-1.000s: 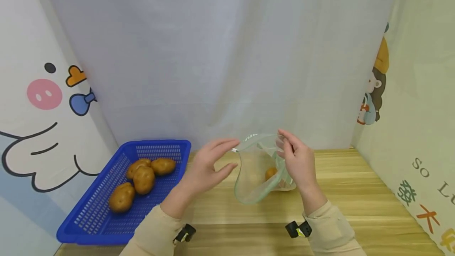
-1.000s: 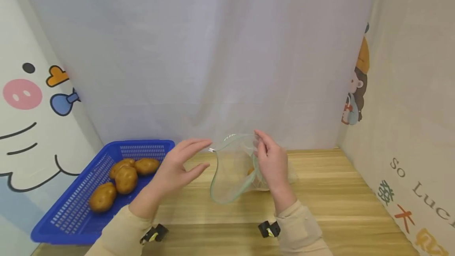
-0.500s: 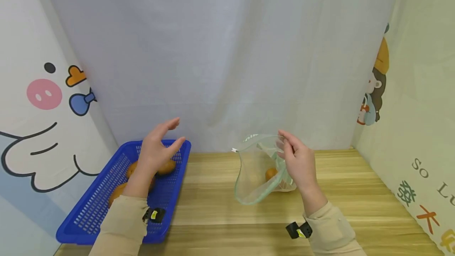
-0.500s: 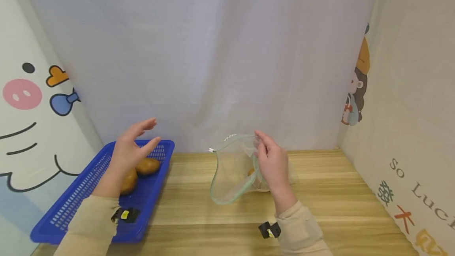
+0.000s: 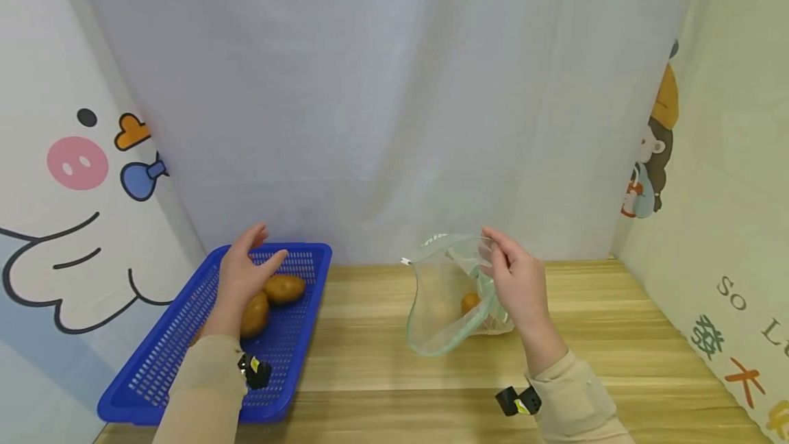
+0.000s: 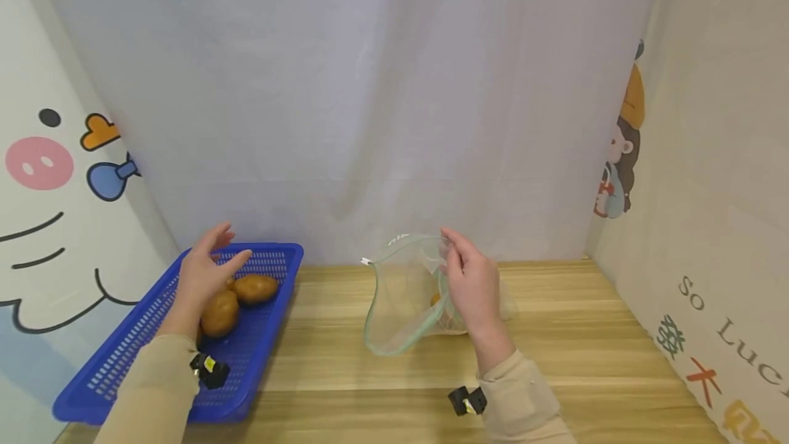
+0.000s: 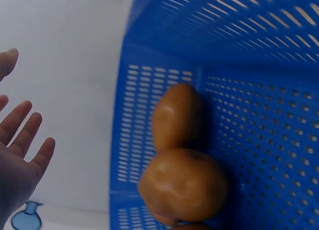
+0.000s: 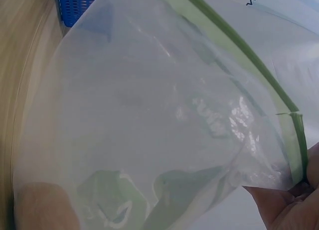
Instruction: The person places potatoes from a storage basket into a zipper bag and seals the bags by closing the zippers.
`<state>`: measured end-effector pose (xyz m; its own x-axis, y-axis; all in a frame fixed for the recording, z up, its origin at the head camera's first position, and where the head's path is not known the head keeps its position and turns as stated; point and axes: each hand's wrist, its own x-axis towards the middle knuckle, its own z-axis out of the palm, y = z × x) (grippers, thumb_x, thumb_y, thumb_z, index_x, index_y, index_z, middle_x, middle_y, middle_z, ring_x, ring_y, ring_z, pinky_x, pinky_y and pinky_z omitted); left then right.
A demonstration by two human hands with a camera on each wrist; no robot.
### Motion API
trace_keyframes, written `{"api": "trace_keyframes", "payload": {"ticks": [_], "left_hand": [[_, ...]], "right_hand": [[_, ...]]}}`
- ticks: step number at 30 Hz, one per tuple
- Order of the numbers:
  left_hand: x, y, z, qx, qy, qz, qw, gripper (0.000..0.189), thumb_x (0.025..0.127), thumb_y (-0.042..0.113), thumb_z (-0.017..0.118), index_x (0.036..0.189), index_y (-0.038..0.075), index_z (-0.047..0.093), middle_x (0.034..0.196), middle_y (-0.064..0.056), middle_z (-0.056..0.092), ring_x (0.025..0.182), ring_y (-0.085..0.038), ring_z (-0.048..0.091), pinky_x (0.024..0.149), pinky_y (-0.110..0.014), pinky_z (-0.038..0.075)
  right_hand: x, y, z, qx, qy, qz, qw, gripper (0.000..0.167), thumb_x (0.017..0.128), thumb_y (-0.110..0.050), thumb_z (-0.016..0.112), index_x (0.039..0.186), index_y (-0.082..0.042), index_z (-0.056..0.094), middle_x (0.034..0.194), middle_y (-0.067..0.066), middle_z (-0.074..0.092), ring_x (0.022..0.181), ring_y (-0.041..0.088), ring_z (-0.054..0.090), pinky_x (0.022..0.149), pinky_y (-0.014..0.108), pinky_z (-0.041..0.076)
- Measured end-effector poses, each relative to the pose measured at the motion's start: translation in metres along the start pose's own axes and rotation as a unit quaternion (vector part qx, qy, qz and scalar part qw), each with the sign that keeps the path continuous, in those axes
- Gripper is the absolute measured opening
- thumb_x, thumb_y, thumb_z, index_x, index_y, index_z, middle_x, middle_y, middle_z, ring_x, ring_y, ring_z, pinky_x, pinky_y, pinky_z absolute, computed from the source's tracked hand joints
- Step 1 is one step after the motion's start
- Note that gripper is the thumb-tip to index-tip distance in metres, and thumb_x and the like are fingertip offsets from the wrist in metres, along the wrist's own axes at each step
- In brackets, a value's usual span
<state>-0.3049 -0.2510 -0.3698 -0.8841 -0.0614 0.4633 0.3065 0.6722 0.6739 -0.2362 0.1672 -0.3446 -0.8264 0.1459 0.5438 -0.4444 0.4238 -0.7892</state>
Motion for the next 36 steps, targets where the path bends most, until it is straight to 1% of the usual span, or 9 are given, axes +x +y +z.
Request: {"api": "trace_keyframes", "payload": {"ticks": [4,10,13,16,20,24,30,34,36], "left_hand": [[-0.003,-0.017,0.004,-0.001,-0.005,-0.025,0.9997,0.071,0.092,0.023,0.073,0.149,0.0,0.039,0.144,-0.025,0.048,0.131,-0.041,0.044,0.109,-0.056,0.032],[-0.011,-0.049,0.01,0.016,-0.04,-0.076,0.9962,0.079,0.089,0.034,0.075,0.151,0.001,0.037,0.149,-0.027,0.039,0.136,-0.044,0.035,0.111,-0.059,0.027],[-0.014,-0.059,0.008,0.024,-0.051,-0.095,0.9938,0.081,0.089,0.035,0.075,0.151,-0.001,0.036,0.152,-0.029,0.035,0.14,-0.046,0.029,0.113,-0.06,0.023],[-0.015,-0.065,0.007,0.04,-0.068,-0.102,0.9917,0.083,0.088,0.034,0.075,0.151,-0.002,0.035,0.153,-0.03,0.031,0.141,-0.048,0.025,0.114,-0.061,0.02],[-0.015,-0.068,0.007,0.067,-0.096,-0.094,0.9887,0.086,0.086,0.035,0.077,0.149,-0.004,0.036,0.151,-0.034,0.031,0.139,-0.051,0.025,0.113,-0.062,0.02],[-0.017,-0.072,0.008,0.087,-0.115,-0.083,0.986,0.088,0.083,0.036,0.079,0.147,-0.008,0.037,0.148,-0.036,0.033,0.137,-0.053,0.027,0.112,-0.063,0.021],[-0.019,-0.083,0.011,0.11,-0.153,-0.085,0.9784,0.095,0.082,0.042,0.08,0.147,-0.01,0.035,0.147,-0.038,0.032,0.135,-0.056,0.028,0.109,-0.067,0.022],[-0.022,-0.089,0.013,0.111,-0.166,-0.061,0.9779,0.094,0.078,0.039,0.083,0.144,-0.012,0.039,0.143,-0.039,0.038,0.131,-0.056,0.033,0.107,-0.067,0.026],[-0.023,-0.091,0.015,0.111,-0.171,-0.042,0.978,0.092,0.075,0.036,0.085,0.141,-0.013,0.043,0.14,-0.038,0.043,0.128,-0.056,0.037,0.105,-0.067,0.029]], "right_hand": [[-0.001,0.001,0.0,-0.002,-0.002,0.0,1.0,0.032,0.103,-0.001,0.046,0.131,0.002,0.062,0.124,0.021,0.065,0.101,0.033,0.069,0.071,0.026,0.058],[-0.001,0.0,0.0,0.001,-0.004,0.006,1.0,0.032,0.103,-0.002,0.047,0.131,0.001,0.062,0.124,0.02,0.065,0.102,0.032,0.069,0.072,0.026,0.057],[-0.002,0.0,-0.001,0.003,-0.007,0.009,0.9999,0.032,0.103,-0.002,0.047,0.132,0.001,0.061,0.125,0.02,0.065,0.103,0.032,0.069,0.073,0.026,0.057],[-0.002,-0.001,-0.001,0.002,-0.008,0.011,0.9999,0.032,0.103,-0.003,0.046,0.132,0.001,0.061,0.125,0.02,0.064,0.103,0.032,0.069,0.073,0.026,0.057],[-0.002,-0.001,-0.002,0.001,-0.008,0.009,0.9999,0.032,0.103,-0.003,0.046,0.132,0.001,0.061,0.125,0.02,0.065,0.103,0.032,0.069,0.073,0.026,0.057],[-0.001,0.0,-0.001,0.0,-0.006,0.006,1.0,0.032,0.103,-0.003,0.047,0.132,0.002,0.061,0.124,0.02,0.065,0.102,0.032,0.069,0.072,0.026,0.058],[-0.001,-0.001,-0.001,-0.001,-0.007,0.007,1.0,0.032,0.103,-0.003,0.047,0.132,0.002,0.061,0.124,0.021,0.065,0.102,0.033,0.069,0.072,0.026,0.058],[-0.001,-0.002,-0.002,0.0,-0.007,0.011,0.9999,0.032,0.103,-0.003,0.047,0.132,0.002,0.061,0.124,0.02,0.065,0.102,0.033,0.069,0.072,0.025,0.057],[-0.002,-0.002,-0.002,0.001,-0.006,0.012,0.9999,0.032,0.103,-0.003,0.047,0.132,0.002,0.061,0.124,0.02,0.065,0.102,0.033,0.069,0.072,0.025,0.057]]}}
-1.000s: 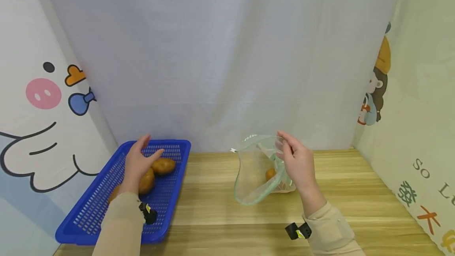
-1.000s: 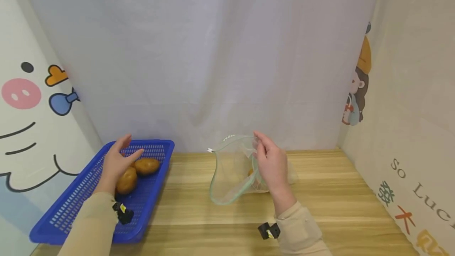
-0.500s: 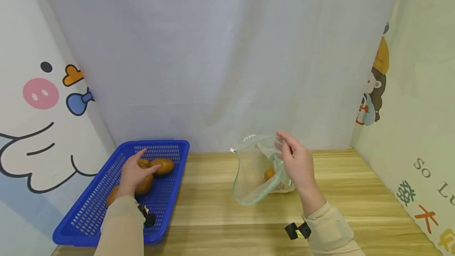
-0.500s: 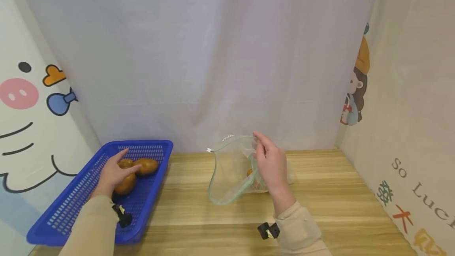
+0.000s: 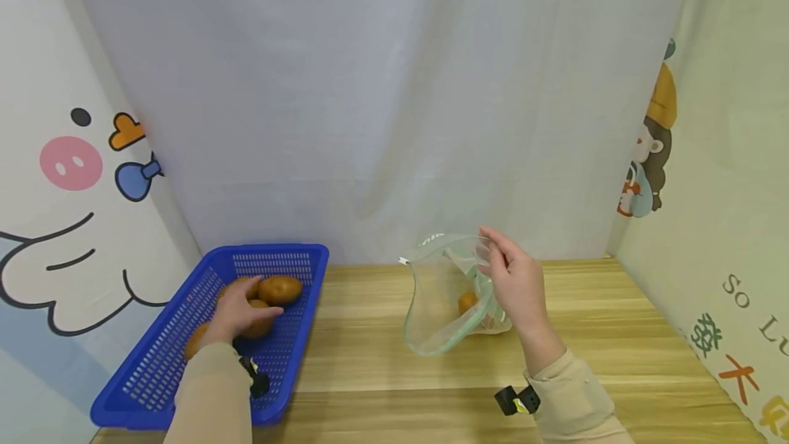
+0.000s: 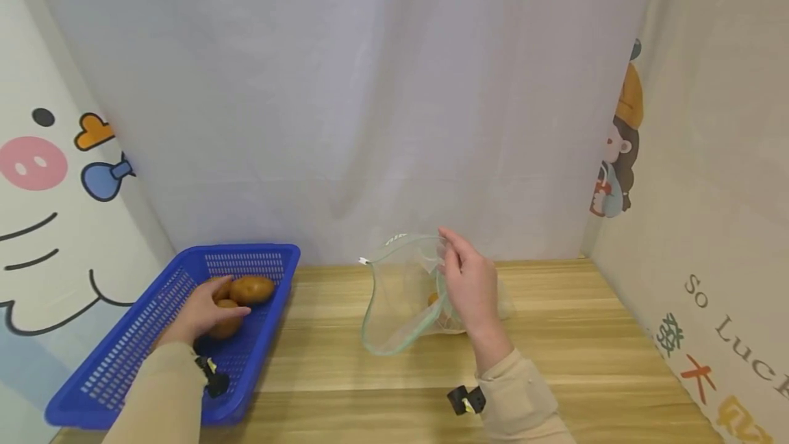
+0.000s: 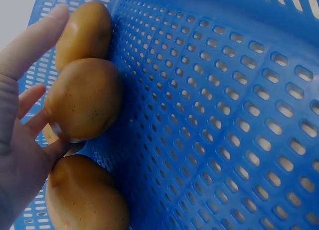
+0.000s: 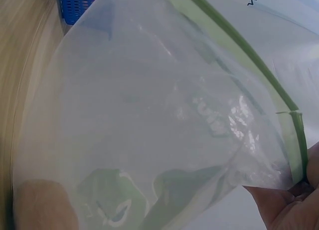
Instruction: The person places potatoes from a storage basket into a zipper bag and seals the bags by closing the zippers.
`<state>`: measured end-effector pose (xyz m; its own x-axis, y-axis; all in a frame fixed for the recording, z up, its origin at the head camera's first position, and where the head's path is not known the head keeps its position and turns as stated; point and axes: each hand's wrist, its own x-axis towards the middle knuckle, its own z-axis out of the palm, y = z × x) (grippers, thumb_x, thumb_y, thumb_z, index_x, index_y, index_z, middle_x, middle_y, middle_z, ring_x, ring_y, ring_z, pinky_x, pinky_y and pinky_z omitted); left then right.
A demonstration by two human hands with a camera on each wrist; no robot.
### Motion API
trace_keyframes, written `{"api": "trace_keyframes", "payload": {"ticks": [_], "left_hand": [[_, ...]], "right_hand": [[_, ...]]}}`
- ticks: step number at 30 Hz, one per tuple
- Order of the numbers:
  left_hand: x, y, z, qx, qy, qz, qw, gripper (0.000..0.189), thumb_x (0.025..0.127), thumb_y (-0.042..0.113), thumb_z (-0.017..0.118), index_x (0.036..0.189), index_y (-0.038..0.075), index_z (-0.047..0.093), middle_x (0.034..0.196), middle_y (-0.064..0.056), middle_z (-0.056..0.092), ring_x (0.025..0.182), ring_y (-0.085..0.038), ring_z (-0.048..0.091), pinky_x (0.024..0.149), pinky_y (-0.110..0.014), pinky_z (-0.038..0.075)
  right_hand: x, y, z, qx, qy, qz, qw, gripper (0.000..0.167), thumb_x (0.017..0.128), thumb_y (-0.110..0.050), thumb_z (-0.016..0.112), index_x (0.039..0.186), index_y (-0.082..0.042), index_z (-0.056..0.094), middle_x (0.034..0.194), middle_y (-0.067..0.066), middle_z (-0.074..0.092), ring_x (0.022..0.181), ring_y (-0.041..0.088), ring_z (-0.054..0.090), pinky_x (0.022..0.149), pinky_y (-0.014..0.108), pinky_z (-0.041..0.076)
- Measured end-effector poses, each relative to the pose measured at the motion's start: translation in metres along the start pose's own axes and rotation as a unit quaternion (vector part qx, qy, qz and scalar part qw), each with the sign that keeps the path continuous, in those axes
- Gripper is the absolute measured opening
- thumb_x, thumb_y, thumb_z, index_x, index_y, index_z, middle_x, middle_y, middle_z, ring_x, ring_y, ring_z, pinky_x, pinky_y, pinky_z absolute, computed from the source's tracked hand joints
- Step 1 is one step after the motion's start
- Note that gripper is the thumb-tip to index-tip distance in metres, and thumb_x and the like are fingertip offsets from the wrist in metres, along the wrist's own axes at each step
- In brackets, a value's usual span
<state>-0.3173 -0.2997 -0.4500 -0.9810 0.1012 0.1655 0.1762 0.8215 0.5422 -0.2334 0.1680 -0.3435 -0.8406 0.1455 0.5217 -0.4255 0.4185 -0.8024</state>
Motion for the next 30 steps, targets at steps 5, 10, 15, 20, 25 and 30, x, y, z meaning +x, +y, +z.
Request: {"api": "trace_keyframes", "payload": {"ticks": [5,10,15,20,25,30], "left_hand": [[-0.003,0.0,0.003,0.036,-0.027,0.032,0.9985,0.092,0.071,0.036,0.088,0.137,-0.013,0.047,0.137,-0.04,0.044,0.125,-0.057,0.04,0.103,-0.068,0.032],[-0.005,0.0,0.004,0.036,-0.076,0.017,0.9963,0.101,0.068,0.037,0.089,0.143,-0.01,0.041,0.141,-0.044,0.033,0.129,-0.06,0.031,0.103,-0.072,0.027],[-0.006,-0.002,0.006,0.019,-0.094,0.009,0.9953,0.103,0.068,0.03,0.09,0.147,-0.009,0.035,0.142,-0.044,0.032,0.129,-0.061,0.03,0.103,-0.071,0.028],[-0.005,-0.003,0.006,0.003,-0.099,0.003,0.995,0.098,0.071,0.027,0.087,0.147,-0.008,0.036,0.138,-0.043,0.038,0.122,-0.057,0.042,0.099,-0.067,0.037],[-0.003,0.002,0.004,-0.011,-0.068,0.002,0.9976,0.082,0.075,0.027,0.081,0.141,-0.007,0.046,0.13,-0.039,0.047,0.108,-0.046,0.05,0.087,-0.059,0.046],[0.001,0.01,0.0,-0.018,-0.037,0.025,0.9988,0.077,0.075,0.025,0.079,0.137,-0.009,0.049,0.13,-0.038,0.049,0.108,-0.046,0.051,0.086,-0.056,0.046]], "right_hand": [[0.0,0.0,0.0,-0.001,0.003,-0.002,1.0,0.032,0.103,-0.002,0.047,0.132,0.002,0.061,0.124,0.02,0.065,0.102,0.032,0.069,0.073,0.025,0.057],[0.0,0.0,0.0,-0.001,0.003,-0.002,1.0,0.032,0.103,-0.002,0.046,0.132,0.002,0.061,0.124,0.02,0.065,0.102,0.032,0.069,0.072,0.025,0.057],[0.0,-0.001,0.0,-0.001,0.004,-0.002,1.0,0.033,0.103,-0.003,0.046,0.132,0.001,0.061,0.124,0.02,0.065,0.102,0.032,0.069,0.072,0.025,0.057],[0.0,0.0,0.0,0.0,0.003,-0.005,1.0,0.032,0.103,-0.002,0.046,0.132,0.002,0.061,0.124,0.02,0.065,0.102,0.032,0.069,0.073,0.025,0.057],[0.0,0.001,0.0,-0.004,0.004,-0.006,1.0,0.033,0.103,-0.002,0.046,0.132,0.002,0.061,0.124,0.019,0.065,0.102,0.032,0.069,0.072,0.026,0.058],[0.0,0.001,0.001,-0.005,0.006,-0.006,1.0,0.032,0.103,-0.002,0.046,0.132,0.001,0.061,0.124,0.019,0.065,0.102,0.031,0.069,0.072,0.026,0.058]]}}
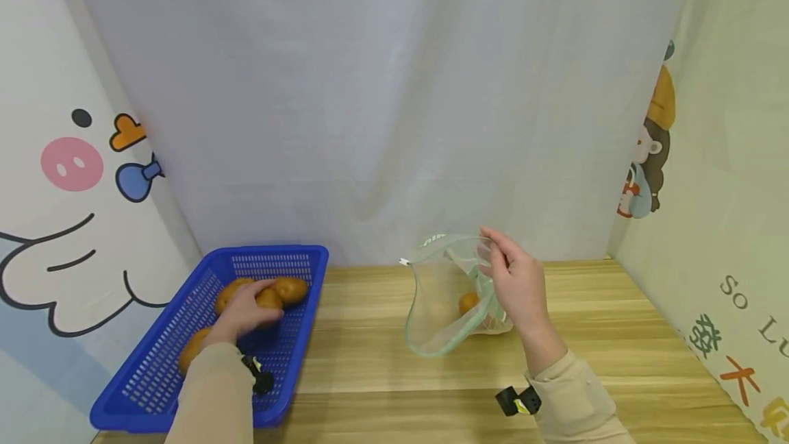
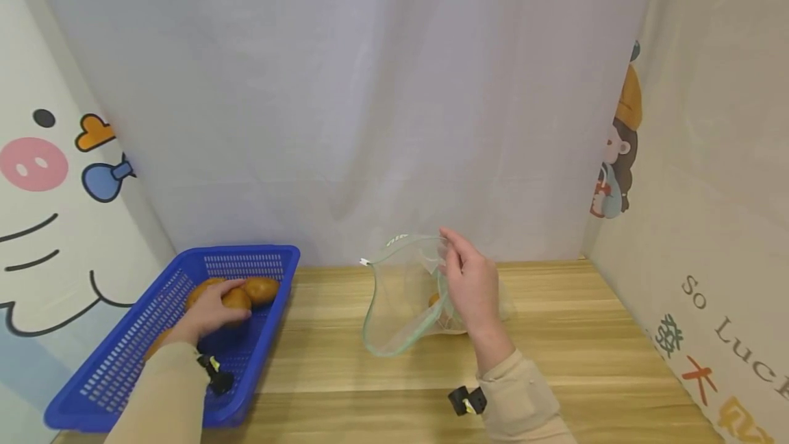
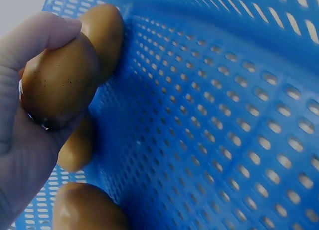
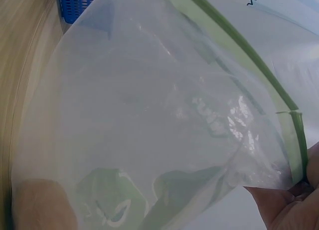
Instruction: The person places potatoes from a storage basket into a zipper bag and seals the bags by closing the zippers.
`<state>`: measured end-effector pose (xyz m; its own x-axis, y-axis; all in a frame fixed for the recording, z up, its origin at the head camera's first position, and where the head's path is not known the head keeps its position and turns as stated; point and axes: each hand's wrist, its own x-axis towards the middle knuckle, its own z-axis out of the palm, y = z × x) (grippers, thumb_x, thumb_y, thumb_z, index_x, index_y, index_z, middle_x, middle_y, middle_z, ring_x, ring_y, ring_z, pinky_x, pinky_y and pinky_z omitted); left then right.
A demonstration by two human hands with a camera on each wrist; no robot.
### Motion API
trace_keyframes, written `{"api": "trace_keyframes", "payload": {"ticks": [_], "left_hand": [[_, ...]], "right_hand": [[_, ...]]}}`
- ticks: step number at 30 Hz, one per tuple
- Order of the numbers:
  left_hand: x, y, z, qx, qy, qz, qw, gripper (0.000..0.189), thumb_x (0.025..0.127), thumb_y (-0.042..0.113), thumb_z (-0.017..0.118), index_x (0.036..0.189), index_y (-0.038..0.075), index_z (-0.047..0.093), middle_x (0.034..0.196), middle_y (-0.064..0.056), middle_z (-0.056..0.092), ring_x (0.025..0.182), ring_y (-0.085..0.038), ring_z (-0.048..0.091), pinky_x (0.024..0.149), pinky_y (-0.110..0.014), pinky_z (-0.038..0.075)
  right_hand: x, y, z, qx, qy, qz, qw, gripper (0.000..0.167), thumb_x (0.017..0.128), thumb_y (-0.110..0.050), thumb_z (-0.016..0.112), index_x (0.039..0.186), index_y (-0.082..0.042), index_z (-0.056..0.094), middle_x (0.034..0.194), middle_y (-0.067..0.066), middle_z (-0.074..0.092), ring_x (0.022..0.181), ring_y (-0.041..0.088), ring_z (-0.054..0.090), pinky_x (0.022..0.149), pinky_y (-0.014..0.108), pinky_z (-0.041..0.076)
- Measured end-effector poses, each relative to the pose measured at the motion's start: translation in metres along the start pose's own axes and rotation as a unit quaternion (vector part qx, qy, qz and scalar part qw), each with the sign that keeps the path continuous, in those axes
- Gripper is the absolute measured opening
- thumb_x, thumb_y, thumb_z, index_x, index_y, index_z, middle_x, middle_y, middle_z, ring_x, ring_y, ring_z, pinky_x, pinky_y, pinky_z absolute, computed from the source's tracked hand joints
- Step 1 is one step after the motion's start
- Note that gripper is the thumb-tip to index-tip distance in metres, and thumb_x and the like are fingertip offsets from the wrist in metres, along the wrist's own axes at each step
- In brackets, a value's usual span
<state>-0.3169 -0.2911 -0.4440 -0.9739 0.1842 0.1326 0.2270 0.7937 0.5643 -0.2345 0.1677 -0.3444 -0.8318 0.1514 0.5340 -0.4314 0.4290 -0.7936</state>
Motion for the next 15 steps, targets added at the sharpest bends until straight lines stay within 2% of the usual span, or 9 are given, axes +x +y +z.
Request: {"api": "trace_keyframes", "payload": {"ticks": [9,15], "left_hand": [[0.006,0.008,-0.007,-0.019,0.036,0.013,0.9991,0.075,0.078,0.026,0.077,0.14,-0.006,0.048,0.136,-0.037,0.045,0.116,-0.047,0.047,0.089,-0.056,0.046],[0.01,0.026,-0.016,-0.043,0.043,0.006,0.9981,0.073,0.083,0.024,0.075,0.144,-0.003,0.045,0.141,-0.035,0.039,0.12,-0.047,0.043,0.089,-0.059,0.047]], "right_hand": [[0.0,-0.003,0.0,0.003,0.003,-0.002,1.0,0.032,0.103,-0.002,0.046,0.131,0.001,0.062,0.124,0.019,0.065,0.102,0.031,0.069,0.072,0.025,0.057],[0.0,-0.004,0.0,0.003,0.003,-0.001,1.0,0.032,0.103,-0.003,0.046,0.131,0.001,0.062,0.124,0.019,0.065,0.102,0.031,0.069,0.072,0.026,0.058]]}}
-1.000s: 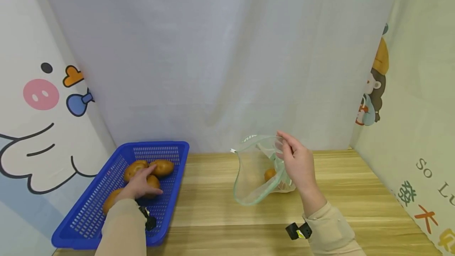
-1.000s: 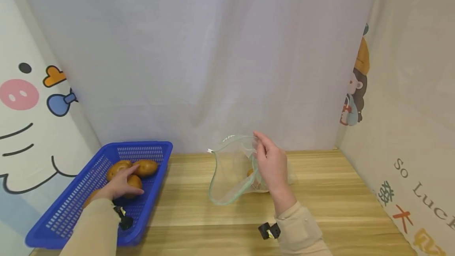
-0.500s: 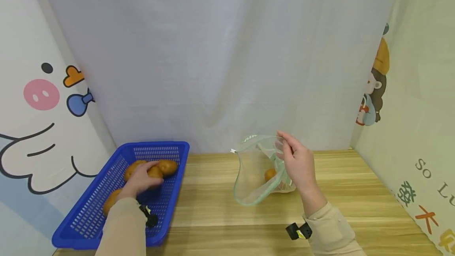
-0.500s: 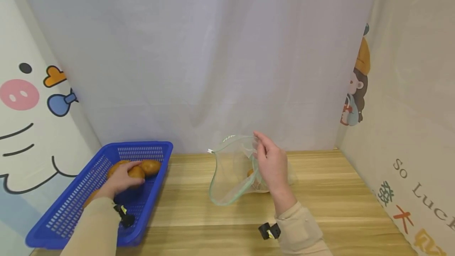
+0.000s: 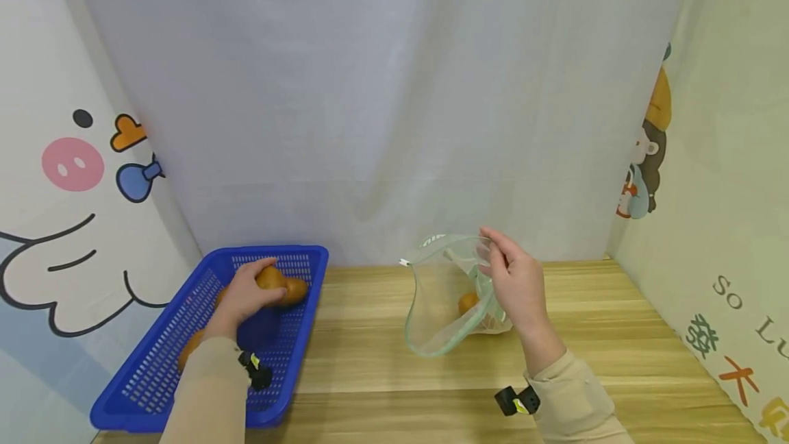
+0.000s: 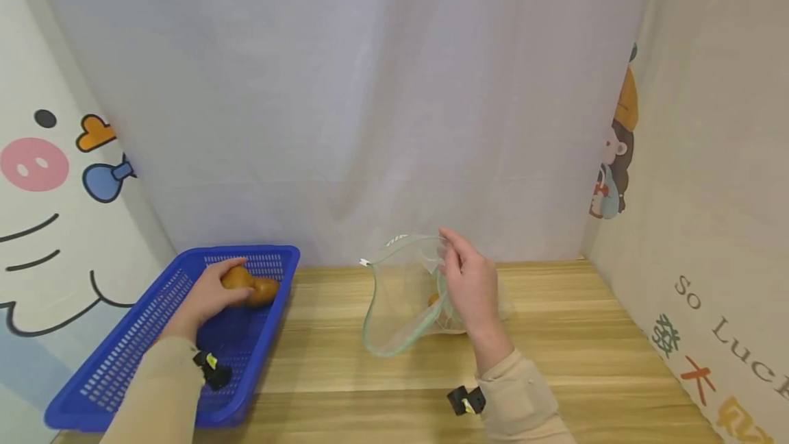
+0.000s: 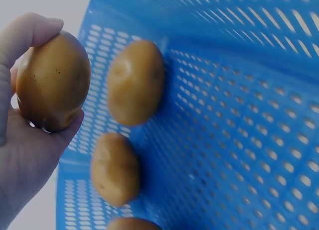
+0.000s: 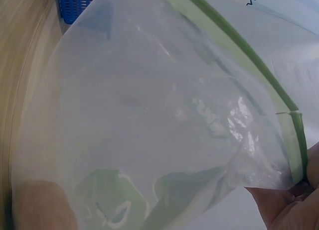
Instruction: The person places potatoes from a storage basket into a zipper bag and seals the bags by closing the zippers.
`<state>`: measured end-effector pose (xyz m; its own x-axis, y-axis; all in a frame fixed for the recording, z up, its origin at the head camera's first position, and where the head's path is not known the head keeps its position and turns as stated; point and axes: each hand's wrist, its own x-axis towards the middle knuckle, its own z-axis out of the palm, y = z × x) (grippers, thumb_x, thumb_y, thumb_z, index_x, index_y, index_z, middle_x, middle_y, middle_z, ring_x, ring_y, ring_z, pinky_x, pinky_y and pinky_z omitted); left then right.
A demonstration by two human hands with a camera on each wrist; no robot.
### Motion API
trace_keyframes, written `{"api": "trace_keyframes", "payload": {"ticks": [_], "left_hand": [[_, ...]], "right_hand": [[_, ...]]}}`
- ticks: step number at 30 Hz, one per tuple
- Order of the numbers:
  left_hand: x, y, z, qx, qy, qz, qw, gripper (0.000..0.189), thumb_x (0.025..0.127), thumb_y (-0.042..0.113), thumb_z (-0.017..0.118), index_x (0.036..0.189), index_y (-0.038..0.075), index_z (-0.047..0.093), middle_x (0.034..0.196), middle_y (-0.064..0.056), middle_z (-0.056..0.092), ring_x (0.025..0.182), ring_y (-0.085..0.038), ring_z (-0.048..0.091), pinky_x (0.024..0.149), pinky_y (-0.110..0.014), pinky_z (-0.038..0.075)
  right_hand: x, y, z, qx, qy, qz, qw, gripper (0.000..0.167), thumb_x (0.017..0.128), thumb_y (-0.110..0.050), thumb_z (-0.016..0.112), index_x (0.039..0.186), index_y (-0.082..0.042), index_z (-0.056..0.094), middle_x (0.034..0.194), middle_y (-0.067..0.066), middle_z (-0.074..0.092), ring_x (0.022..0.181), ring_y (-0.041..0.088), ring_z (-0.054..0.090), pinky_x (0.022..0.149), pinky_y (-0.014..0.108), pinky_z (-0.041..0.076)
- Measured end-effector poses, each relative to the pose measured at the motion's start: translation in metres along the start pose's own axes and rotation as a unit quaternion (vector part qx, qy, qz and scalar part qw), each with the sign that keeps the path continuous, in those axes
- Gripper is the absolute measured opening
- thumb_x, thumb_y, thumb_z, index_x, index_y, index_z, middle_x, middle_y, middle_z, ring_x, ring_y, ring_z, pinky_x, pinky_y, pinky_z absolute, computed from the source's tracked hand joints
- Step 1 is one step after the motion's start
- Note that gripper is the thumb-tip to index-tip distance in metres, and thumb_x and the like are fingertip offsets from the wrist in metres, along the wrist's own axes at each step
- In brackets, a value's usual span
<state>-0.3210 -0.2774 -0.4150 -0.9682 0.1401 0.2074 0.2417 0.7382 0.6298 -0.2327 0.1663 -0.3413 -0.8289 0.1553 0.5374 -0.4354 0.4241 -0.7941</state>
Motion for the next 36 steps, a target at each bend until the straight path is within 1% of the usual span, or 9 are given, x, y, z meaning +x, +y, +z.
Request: {"api": "trace_keyframes", "payload": {"ticks": [6,11,14,18,21,24,31,34,36], "left_hand": [[0.007,0.019,-0.003,-0.009,0.015,0.024,0.9995,0.072,0.083,0.024,0.075,0.144,0.0,0.046,0.141,-0.031,0.04,0.119,-0.046,0.045,0.087,-0.058,0.049],[0.013,0.036,-0.005,-0.019,0.006,0.037,0.9991,0.073,0.084,0.026,0.076,0.146,0.004,0.045,0.143,-0.028,0.039,0.117,-0.045,0.047,0.084,-0.058,0.05],[0.015,0.05,-0.006,-0.023,0.002,0.053,0.9983,0.072,0.084,0.025,0.076,0.146,0.006,0.046,0.143,-0.027,0.039,0.115,-0.044,0.049,0.083,-0.058,0.051],[0.018,0.067,-0.005,-0.017,0.005,0.085,0.9962,0.07,0.082,0.021,0.077,0.144,0.005,0.048,0.143,-0.026,0.041,0.116,-0.043,0.048,0.086,-0.058,0.05],[0.019,0.079,-0.002,-0.017,0.003,0.103,0.9945,0.069,0.081,0.019,0.077,0.143,0.006,0.05,0.143,-0.024,0.041,0.118,-0.042,0.047,0.088,-0.057,0.049],[0.017,0.092,0.0,-0.027,-0.002,0.118,0.9926,0.068,0.081,0.018,0.077,0.143,0.008,0.051,0.143,-0.022,0.04,0.119,-0.041,0.047,0.088,-0.055,0.049],[0.007,0.129,0.008,-0.051,-0.022,0.171,0.9837,0.068,0.081,0.012,0.079,0.143,0.011,0.051,0.145,-0.018,0.038,0.118,-0.039,0.049,0.087,-0.053,0.052],[0.003,0.146,0.012,-0.065,-0.03,0.202,0.9768,0.069,0.079,0.009,0.08,0.142,0.011,0.052,0.145,-0.016,0.039,0.118,-0.037,0.05,0.086,-0.052,0.052],[0.0,0.156,0.015,-0.076,-0.035,0.225,0.9706,0.071,0.077,0.008,0.081,0.142,0.011,0.053,0.144,-0.014,0.04,0.118,-0.035,0.05,0.085,-0.05,0.053]], "right_hand": [[0.0,0.0,0.001,0.0,-0.001,-0.002,1.0,0.032,0.103,-0.003,0.046,0.131,0.001,0.062,0.124,0.019,0.065,0.102,0.031,0.069,0.073,0.026,0.058],[0.0,0.001,0.0,-0.002,-0.001,-0.004,1.0,0.032,0.103,-0.003,0.046,0.131,0.001,0.062,0.124,0.019,0.065,0.102,0.031,0.069,0.072,0.026,0.058],[0.0,0.001,0.0,-0.003,-0.002,-0.002,1.0,0.032,0.104,-0.003,0.046,0.131,0.001,0.062,0.125,0.018,0.065,0.102,0.031,0.069,0.073,0.027,0.058],[0.0,0.001,0.0,-0.001,-0.003,0.002,1.0,0.032,0.104,-0.004,0.046,0.132,0.0,0.062,0.125,0.018,0.065,0.103,0.031,0.069,0.074,0.027,0.058],[0.0,0.001,0.0,0.0,-0.003,0.003,1.0,0.032,0.104,-0.004,0.046,0.132,0.0,0.062,0.125,0.018,0.065,0.103,0.031,0.069,0.074,0.027,0.058],[0.0,0.001,0.0,0.0,-0.004,0.001,1.0,0.032,0.104,-0.003,0.046,0.132,0.001,0.062,0.125,0.019,0.065,0.104,0.031,0.068,0.074,0.027,0.057],[0.001,0.001,0.0,-0.004,-0.003,0.002,1.0,0.032,0.104,-0.004,0.046,0.132,0.001,0.062,0.124,0.019,0.065,0.103,0.031,0.069,0.074,0.027,0.057],[0.001,0.0,0.0,-0.003,-0.004,0.002,1.0,0.032,0.104,-0.004,0.046,0.132,0.001,0.062,0.124,0.019,0.065,0.103,0.031,0.069,0.074,0.027,0.057],[0.001,0.0,0.0,-0.001,-0.004,0.0,1.0,0.032,0.104,-0.004,0.046,0.132,0.001,0.062,0.124,0.019,0.065,0.103,0.031,0.069,0.074,0.027,0.058]]}}
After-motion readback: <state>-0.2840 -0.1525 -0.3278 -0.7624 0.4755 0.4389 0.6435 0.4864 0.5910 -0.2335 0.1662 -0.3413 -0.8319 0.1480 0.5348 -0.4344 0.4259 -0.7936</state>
